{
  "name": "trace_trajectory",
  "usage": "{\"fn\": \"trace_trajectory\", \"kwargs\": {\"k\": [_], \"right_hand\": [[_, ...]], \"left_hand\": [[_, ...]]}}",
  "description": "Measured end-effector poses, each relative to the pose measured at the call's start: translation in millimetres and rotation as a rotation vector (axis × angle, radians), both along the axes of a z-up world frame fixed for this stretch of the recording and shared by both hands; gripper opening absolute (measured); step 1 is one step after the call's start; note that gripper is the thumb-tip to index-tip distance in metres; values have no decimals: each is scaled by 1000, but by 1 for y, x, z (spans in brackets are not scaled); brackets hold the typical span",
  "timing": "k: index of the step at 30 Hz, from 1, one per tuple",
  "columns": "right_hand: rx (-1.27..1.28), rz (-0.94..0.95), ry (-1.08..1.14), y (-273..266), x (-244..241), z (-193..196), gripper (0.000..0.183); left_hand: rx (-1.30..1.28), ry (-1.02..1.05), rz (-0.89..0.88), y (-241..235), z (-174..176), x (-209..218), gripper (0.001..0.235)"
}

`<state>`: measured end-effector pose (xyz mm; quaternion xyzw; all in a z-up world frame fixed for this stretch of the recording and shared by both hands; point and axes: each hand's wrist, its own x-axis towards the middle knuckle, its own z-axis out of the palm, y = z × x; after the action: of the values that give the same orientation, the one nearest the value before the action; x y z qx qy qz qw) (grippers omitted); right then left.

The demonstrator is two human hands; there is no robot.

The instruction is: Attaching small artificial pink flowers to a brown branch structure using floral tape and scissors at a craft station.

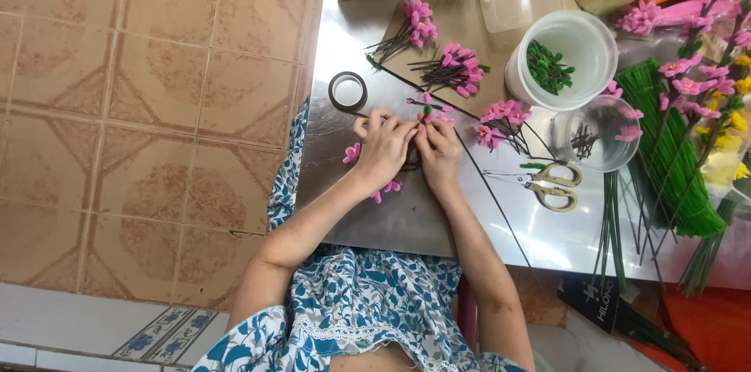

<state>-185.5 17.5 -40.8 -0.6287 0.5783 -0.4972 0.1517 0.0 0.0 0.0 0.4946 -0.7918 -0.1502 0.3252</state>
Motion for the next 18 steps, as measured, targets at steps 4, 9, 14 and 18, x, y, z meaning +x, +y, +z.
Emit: {"fn": "trace_trajectory", "kwargs": {"k": [4,9,14,18], "right_hand": [[42,20,-67,-2,-3,-7,16],[177,43,-244,-4,-6,0,17],[276,47,-346,-5,-5,31,15],[301,19,-374,-5,-2,35,12]], "left_hand": [[-160,-114,40,2,-21,-7,16],[-224,-154,25,-1,-13,-7,10],[-81,4,-46,-8,20,7,17],[-55,41,-13,-9,18,8,12]]}}
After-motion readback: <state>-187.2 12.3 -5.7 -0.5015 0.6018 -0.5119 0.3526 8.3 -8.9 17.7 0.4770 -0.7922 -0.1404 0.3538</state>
